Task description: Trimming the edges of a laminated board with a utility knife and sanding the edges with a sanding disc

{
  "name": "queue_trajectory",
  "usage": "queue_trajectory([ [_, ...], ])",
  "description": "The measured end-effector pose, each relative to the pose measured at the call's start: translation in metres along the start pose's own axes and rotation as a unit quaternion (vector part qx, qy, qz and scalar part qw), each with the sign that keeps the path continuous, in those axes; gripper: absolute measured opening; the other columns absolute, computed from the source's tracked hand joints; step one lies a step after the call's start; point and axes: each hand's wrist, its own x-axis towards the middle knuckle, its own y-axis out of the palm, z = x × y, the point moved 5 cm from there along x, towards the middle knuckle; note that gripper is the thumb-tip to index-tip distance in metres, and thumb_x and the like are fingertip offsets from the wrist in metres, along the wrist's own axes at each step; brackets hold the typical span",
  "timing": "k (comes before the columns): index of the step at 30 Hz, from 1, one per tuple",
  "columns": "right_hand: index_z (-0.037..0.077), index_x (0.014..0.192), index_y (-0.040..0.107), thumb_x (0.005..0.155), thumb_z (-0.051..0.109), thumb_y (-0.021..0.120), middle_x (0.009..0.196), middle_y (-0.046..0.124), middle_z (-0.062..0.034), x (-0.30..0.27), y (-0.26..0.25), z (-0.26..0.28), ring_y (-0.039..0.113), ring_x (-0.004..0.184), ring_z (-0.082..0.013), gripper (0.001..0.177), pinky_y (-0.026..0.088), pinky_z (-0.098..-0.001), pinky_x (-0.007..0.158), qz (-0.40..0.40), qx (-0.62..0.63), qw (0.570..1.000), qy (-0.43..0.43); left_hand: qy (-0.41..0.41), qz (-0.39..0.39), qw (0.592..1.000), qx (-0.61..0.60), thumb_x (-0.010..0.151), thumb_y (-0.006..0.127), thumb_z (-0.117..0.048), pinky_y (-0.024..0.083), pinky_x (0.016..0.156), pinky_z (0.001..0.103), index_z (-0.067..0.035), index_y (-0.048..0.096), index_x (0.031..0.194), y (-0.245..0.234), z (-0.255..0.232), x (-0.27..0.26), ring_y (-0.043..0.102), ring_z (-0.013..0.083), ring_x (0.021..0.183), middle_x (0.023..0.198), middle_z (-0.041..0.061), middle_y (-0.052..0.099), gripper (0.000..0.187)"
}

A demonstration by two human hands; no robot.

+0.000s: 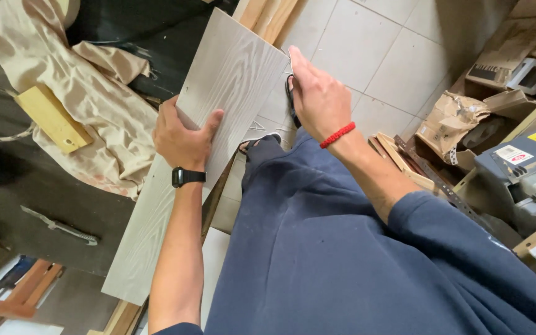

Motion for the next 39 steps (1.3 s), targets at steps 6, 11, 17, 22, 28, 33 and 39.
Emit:
queue_trajectory([
  [6, 0.009, 0.148, 0.038, 0.093, 0.004, 0.054, 0.149, 0.049, -0.0077, -0.004, 0.025, -0.005, 0.063, 0.077, -0.0243, 0.057, 0.056, -0.0409, 0.051, -0.037, 0.021, 0.999, 0.034, 0.008, 0.010, 1.000, -0.004, 0.077, 0.055, -0.080, 0.048, 0.074, 0.050, -0.005, 0.060, 0.110, 0.003, 0.001, 0.000, 0.066, 0.0343, 0.092, 0.100, 0.009, 0.067, 0.081],
  [11, 0.009, 0.147, 0.040, 0.093, 0.004, 0.051, 0.150, 0.048, -0.0049, -0.005, 0.022, -0.003, 0.061, 0.070, -0.0233, 0.056, 0.054, -0.0393, 0.051, -0.037, 0.037, 0.997, 0.048, 0.018, -0.002, 1.000, 0.005, 0.078, 0.053, -0.081, 0.051, 0.070, 0.048, -0.005, 0.060, 0.109, 0.002, 0.000, -0.001, 0.067, 0.0325, 0.089, 0.098, 0.009, 0.067, 0.083],
  [17, 0.012, 0.146, 0.042, 0.090, 0.004, 0.050, 0.148, 0.050, -0.0024, -0.004, 0.027, -0.007, 0.065, 0.082, -0.0312, 0.058, 0.054, -0.0468, 0.057, -0.049, 0.058, 0.995, 0.064, 0.014, 0.000, 1.000, -0.004, 0.076, 0.052, -0.081, 0.051, 0.072, 0.047, -0.006, 0.060, 0.109, 0.001, -0.001, 0.000, 0.066, 0.0312, 0.090, 0.097, 0.008, 0.066, 0.082],
  [22, 0.010, 0.145, 0.043, 0.091, 0.003, 0.050, 0.149, 0.048, -0.0034, -0.002, 0.032, -0.008, 0.062, 0.071, -0.0292, 0.055, 0.052, -0.0438, 0.052, -0.052, 0.061, 0.995, 0.066, 0.013, 0.000, 1.000, 0.000, 0.076, 0.052, -0.082, 0.052, 0.072, 0.047, -0.006, 0.060, 0.110, 0.002, -0.002, -0.001, 0.067, 0.0319, 0.091, 0.099, 0.009, 0.067, 0.084],
  [28, 0.010, 0.147, 0.040, 0.091, 0.005, 0.048, 0.148, 0.051, -0.0055, 0.003, 0.035, -0.013, 0.067, 0.082, -0.0337, 0.057, 0.055, -0.0487, 0.061, -0.037, 0.089, 0.993, 0.069, 0.018, 0.002, 1.000, -0.002, 0.077, 0.050, -0.082, 0.051, 0.069, 0.047, -0.006, 0.060, 0.108, 0.001, -0.005, 0.000, 0.066, 0.0314, 0.088, 0.096, 0.009, 0.066, 0.083],
  [33, 0.007, 0.145, 0.042, 0.090, 0.002, 0.046, 0.148, 0.050, -0.0074, -0.001, 0.032, -0.011, 0.065, 0.081, -0.0318, 0.055, 0.055, -0.0468, 0.059, -0.028, 0.098, 0.993, 0.061, 0.011, 0.006, 1.000, -0.002, 0.077, 0.053, -0.081, 0.051, 0.069, 0.047, -0.006, 0.060, 0.109, 0.003, -0.003, 0.000, 0.066, 0.0313, 0.090, 0.099, 0.008, 0.067, 0.081],
  [39, 0.008, 0.146, 0.038, 0.091, 0.005, 0.046, 0.138, 0.062, -0.0082, -0.001, 0.033, -0.011, 0.057, 0.066, -0.0312, 0.056, 0.049, -0.0473, 0.051, -0.020, 0.089, 0.994, 0.065, 0.015, 0.008, 1.000, 0.001, 0.078, 0.049, -0.082, 0.052, 0.067, 0.047, -0.006, 0.059, 0.108, 0.002, -0.006, 0.002, 0.066, 0.0318, 0.088, 0.098, 0.009, 0.066, 0.082],
])
